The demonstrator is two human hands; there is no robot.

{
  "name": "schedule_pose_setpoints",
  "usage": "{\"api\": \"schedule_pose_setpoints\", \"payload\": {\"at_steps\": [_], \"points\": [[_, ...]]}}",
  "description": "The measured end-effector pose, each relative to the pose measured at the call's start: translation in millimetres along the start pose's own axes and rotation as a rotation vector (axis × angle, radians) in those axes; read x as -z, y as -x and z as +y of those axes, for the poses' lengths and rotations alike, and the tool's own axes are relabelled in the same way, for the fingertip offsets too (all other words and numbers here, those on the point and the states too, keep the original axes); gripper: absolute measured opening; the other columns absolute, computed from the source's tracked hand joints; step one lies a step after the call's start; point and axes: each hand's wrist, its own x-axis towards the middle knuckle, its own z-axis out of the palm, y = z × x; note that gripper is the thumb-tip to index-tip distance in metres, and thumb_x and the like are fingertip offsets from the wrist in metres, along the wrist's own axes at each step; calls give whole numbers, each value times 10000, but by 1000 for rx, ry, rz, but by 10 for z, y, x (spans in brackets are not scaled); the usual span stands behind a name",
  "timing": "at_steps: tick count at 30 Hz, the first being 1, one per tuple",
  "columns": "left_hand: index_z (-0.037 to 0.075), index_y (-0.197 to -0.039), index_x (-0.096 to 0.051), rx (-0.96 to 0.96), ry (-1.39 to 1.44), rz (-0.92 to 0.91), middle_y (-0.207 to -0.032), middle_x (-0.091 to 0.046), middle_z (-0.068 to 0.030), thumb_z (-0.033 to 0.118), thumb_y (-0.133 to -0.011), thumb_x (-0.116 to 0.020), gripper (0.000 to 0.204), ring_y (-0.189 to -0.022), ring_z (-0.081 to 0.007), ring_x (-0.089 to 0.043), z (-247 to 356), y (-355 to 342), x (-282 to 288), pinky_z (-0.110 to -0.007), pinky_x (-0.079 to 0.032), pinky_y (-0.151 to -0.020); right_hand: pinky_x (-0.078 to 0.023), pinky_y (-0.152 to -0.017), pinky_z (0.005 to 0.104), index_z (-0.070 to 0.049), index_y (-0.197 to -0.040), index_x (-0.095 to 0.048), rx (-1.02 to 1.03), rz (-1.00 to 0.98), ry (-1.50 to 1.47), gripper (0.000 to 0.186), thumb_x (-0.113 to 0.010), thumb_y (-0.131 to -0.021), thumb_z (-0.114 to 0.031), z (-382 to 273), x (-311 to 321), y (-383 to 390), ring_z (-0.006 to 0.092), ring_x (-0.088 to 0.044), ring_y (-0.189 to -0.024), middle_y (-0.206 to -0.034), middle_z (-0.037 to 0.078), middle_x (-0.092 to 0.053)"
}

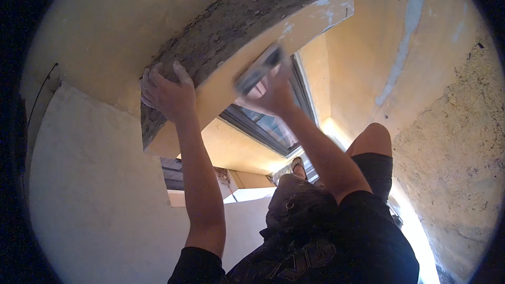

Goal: The recorder is using a plastering tool to smooth and apply plaster to a wall section above a window.

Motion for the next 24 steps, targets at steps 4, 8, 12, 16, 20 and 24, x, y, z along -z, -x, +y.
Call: {"api": "schedule_pose_setpoints", "payload": {"at_steps": [4,8,12,16,20,24], "points": [[99,-1146,-546,2,14,20,-1284,-488,-192,380,-860,-612,406,-1269,-398,-422,164,15,-37,-670,-302,-1013,-258,-1097,548,-49,-1024,-538,-438,431,-51,522,-849,-648,-234,588,68,-351,320,-521,-1049,-1135,189,-517],[100,-1146,-545,-8,5,55,-1274,-494,-185,384,-864,-600,404,-1264,-402,-428,41,36,-8,-670,-302,-1012,-234,-1105,549,-39,-1084,-520,-56,73,52,601,-859,-633,-245,-43,-27,-263,341,-473,-1128,-1127,175,-505],[91,-1153,-534,-11,-6,37,-1270,-497,-175,382,-867,-596,413,-1263,-402,-430,120,12,-8,-669,-299,-1015,-222,-1095,595,-61,-1121,-564,-256,233,-78,725,-890,-552,-370,420,-58,-333,520,-296,-1304,-1387,380,-310],[72,-1174,-519,10,16,50,-1252,-511,-162,387,-873,-588,441,-1255,-378,-444,140,-20,8,-656,-311,-1008,-202,-1128,522,-38,-1118,-515,52,83,61,616,-850,-638,-230,-40,-18,-323,331,-464,-1164,-1107,145,-589],[60,-1189,-511,-45,104,116,-1232,-522,-153,379,-880,-582,449,-1232,-360,-465,105,-3,1,-627,-318,-1009,-322,-1022,556,-55,-1135,-553,-290,203,185,689,-879,-597,-336,704,261,-160,464,-367,-1234,-1096,211,-569],[56,-1187,-510,-75,131,118,-1224,-526,-151,359,-885,-586,435,-1216,-359,-473,108,18,13,-613,-309,-1021,-364,-946,532,-44,-1064,-530,-207,123,226,560,-847,-630,-200,433,817,255,410,-440,-1130,-970,160,-586]]}}
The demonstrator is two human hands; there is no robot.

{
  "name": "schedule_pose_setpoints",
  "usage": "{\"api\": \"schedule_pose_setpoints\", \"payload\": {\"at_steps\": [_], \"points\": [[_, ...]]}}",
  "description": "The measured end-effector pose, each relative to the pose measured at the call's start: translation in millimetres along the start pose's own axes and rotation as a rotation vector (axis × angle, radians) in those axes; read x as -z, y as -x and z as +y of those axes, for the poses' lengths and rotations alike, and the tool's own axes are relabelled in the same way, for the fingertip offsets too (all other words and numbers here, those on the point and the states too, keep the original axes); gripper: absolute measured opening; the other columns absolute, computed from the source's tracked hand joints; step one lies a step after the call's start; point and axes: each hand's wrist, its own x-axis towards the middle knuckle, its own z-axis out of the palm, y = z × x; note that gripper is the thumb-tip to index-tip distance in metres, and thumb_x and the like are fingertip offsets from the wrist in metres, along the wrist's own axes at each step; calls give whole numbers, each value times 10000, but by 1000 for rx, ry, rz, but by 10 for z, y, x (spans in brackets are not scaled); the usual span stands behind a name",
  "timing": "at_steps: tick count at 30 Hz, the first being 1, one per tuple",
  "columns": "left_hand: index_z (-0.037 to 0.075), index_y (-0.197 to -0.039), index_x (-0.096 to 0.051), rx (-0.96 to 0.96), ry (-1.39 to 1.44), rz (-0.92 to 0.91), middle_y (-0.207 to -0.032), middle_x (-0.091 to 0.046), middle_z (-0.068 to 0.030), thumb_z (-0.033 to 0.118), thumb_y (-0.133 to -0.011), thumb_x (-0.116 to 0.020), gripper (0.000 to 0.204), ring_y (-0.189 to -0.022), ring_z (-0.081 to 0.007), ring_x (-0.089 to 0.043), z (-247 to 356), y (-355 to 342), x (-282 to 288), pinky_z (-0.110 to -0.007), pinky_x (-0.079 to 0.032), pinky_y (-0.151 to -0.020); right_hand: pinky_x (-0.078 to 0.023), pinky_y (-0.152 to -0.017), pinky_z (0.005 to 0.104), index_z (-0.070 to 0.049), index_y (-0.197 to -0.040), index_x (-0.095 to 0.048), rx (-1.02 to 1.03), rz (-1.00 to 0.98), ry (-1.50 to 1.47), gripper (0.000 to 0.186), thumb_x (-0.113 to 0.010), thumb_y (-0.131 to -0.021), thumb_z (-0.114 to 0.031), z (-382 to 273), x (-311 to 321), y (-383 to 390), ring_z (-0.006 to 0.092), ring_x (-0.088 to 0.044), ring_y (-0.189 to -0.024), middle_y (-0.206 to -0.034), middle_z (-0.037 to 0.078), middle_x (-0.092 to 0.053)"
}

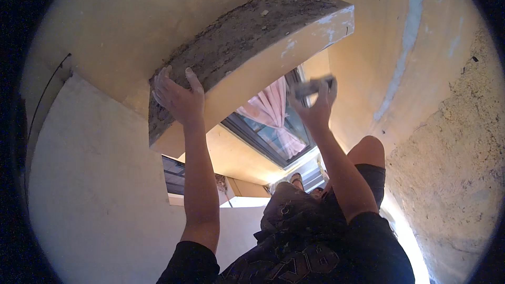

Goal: The recorder is using a plastering tool to smooth and apply plaster to a wall section above a window.

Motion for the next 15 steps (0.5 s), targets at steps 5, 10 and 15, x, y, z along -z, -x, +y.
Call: {"api": "schedule_pose_setpoints", "payload": {"at_steps": [5,10,15], "points": [[38,-1175,-534,-152,173,121,-1201,-550,-165,285,-859,-639,414,-1198,-365,-474,-30,86,19,-577,-277,-1056,-410,-863,472,-28,-1005,-514,-168,-199,-94,514,-837,-634,-177,-110,607,881,330,-498,-964,-978,155,-536],[65,-1160,-543,-311,551,-206,-1245,-503,-174,259,-871,-614,355,-1274,-391,-398,881,995,67,-652,-165,-1089,-451,-837,404,-32,-1061,-538,-399,-383,-144,570,-850,-623,-224,283,643,1334,287,-532,-932,-1050,149,-484],[9,-1261,-484,-240,541,-340,-1367,-400,-254,276,-880,-577,474,-1315,-482,-333,1320,1671,16,-666,-180,-1081,-463,-846,406,-29,-1070,-550,-638,-345,-261,577,-858,-633,-247,600,599,1342,289,-546,-951,-1064,160,-488]]}}
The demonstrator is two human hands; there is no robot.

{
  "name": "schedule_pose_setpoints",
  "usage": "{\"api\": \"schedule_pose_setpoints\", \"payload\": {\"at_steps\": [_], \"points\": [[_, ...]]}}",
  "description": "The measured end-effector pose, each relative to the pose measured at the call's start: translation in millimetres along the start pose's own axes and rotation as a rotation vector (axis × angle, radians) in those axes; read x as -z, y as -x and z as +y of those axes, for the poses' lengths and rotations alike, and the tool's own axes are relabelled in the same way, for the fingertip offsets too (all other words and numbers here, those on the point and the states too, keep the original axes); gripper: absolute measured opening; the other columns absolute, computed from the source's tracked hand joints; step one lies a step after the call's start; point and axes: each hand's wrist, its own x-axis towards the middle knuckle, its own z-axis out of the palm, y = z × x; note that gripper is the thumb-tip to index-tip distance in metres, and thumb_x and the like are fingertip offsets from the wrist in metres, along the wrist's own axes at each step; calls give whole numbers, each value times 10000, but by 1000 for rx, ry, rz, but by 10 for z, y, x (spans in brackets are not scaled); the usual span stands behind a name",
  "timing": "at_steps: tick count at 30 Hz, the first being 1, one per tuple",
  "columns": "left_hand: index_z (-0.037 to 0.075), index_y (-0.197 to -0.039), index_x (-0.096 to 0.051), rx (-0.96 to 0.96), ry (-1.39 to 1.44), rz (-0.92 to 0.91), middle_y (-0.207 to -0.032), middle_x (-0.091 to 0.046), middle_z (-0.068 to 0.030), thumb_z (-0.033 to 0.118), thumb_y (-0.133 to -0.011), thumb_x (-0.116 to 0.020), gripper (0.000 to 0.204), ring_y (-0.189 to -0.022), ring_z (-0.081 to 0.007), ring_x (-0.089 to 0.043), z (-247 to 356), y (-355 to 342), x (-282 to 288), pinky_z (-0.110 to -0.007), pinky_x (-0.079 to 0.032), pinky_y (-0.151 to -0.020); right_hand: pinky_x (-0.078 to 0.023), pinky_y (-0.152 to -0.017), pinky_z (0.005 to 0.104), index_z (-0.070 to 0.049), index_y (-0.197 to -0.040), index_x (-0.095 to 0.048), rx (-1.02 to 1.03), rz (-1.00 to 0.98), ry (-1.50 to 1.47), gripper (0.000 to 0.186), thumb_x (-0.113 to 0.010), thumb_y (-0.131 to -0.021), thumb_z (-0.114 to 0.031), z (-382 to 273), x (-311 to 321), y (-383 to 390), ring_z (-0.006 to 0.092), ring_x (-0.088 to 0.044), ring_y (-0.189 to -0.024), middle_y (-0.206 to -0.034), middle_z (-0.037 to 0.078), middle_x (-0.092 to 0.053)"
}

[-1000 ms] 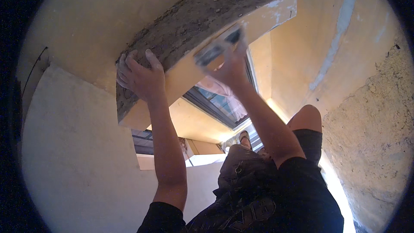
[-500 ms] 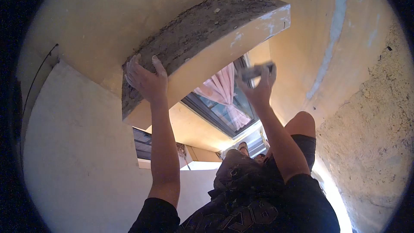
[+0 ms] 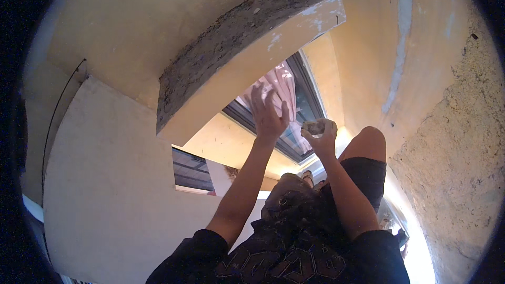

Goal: The recorder is using a plastering tool to smooth and apply plaster to a wall section above a window.

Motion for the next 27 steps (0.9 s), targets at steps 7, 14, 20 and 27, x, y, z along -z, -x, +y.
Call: {"api": "schedule_pose_setpoints", "payload": {"at_steps": [7,14,20,27], "points": [[-44,-1429,-295,78,-292,4,-1481,-226,-328,369,-922,-508,688,-1388,-520,-182,-219,-317,-28,-657,-139,-1098,-485,-808,399,-25,-1072,-556,63,39,92,592,-866,-619,-246,-41,191,-143,284,-573,-896,-1031,172,-513],[-165,-1425,-175,278,-466,98,-1480,-140,-395,426,-936,-438,810,-1394,-549,-74,-410,-402,-48,-635,-74,-1119,-473,-834,430,-26,-1086,-540,126,21,146,627,-871,-606,-257,-156,281,-143,302,-567,-910,-1079,181,-480],[-134,-1431,-222,66,-416,-148,-1476,-162,-391,435,-902,-513,829,-1388,-548,-120,-137,-343,-432,-639,-126,-1115,-447,-863,399,-40,-1080,-528,105,-13,100,559,-838,-638,-185,-283,245,-104,291,-524,-972,-1054,152,-488],[-45,-1437,-314,-108,-185,-217,-1495,-213,-331,402,-885,-526,742,-1379,-543,-167,-294,-199,-352,-629,-159,-1115,-413,-927,500,-71,-1075,-533,426,57,88,628,-863,-562,-220,-674,243,-195,410,-454,-1140,-1156,233,-481]]}}
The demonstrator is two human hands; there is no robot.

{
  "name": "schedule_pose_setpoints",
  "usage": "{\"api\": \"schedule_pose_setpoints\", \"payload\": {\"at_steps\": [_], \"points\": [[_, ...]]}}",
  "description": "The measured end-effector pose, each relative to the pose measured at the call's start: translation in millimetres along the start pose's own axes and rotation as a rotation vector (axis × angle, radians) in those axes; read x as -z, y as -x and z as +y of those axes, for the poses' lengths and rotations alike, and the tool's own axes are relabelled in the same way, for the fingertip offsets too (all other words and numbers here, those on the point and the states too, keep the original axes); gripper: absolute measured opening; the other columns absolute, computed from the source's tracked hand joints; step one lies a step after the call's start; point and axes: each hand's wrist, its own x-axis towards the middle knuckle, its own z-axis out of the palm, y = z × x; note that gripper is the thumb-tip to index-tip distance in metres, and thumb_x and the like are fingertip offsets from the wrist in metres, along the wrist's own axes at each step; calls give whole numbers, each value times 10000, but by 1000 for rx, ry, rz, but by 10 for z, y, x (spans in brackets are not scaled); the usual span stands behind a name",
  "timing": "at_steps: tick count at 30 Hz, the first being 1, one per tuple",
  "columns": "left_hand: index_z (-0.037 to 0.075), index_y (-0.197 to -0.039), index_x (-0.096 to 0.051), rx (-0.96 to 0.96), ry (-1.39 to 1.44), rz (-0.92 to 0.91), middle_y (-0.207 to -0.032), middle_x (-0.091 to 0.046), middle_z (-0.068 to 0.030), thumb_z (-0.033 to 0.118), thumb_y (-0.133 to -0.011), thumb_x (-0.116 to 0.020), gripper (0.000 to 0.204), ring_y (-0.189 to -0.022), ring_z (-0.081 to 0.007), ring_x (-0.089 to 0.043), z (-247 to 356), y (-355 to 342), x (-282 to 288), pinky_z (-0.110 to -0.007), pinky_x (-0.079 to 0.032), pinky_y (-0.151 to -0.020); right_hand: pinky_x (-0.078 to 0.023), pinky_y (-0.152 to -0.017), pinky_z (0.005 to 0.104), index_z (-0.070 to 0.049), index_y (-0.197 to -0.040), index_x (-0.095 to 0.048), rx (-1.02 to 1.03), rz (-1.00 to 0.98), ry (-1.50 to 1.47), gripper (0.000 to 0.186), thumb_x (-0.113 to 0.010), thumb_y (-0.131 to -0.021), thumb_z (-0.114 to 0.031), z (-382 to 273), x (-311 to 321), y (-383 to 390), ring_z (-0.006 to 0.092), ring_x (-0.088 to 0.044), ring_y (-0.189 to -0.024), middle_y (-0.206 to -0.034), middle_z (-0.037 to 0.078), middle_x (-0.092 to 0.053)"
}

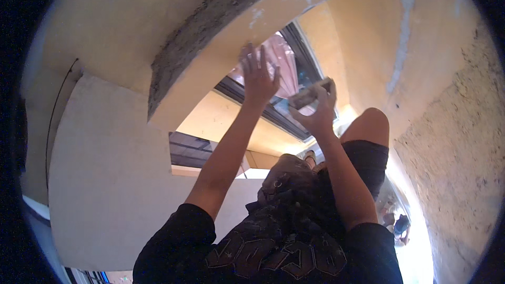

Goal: The recorder is using a plastering tool to smooth and apply plaster to a wall section above a window.

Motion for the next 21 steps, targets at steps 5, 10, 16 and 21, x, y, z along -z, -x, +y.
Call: {"api": "schedule_pose_setpoints", "payload": {"at_steps": [5,10,16,21], "points": [[-34,-1450,-303,169,-240,65,-1507,-207,-320,408,-915,-456,711,-1392,-514,-185,-109,-56,323,-642,-121,-1113,-374,-1010,512,-90,-1157,-509,-66,4,-17,706,-875,-579,-264,-238,-67,-81,469,-295,-1344,-1319,308,-390],[-40,-1473,-219,262,-214,92,-1500,-171,-348,536,-911,-471,843,-1410,-503,-132,-229,-11,392,-655,-106,-1105,-354,-1043,442,-83,-1208,-487,-92,-54,-42,746,-870,-585,-225,-322,-237,-54,397,-364,-1291,-1351,258,-347],[-14,-1474,-255,212,-264,-146,-1512,-203,-311,520,-909,-452,801,-1407,-478,-188,-99,424,277,-653,-156,-1097,-441,-928,411,-65,-1184,-493,160,70,-189,743,-885,-590,-277,-642,-426,-498,330,-483,-1145,-1238,201,-435],[25,-1456,-314,334,-35,-249,-1508,-251,-269,459,-880,-552,760,-1368,-486,-272,-45,723,314,-640,-219,-1083,-477,-867,323,-6,-1188,-468,-168,88,-566,608,-818,-709,-138,-875,-609,-778,173,-594,-926,-1032,92,-563]]}}
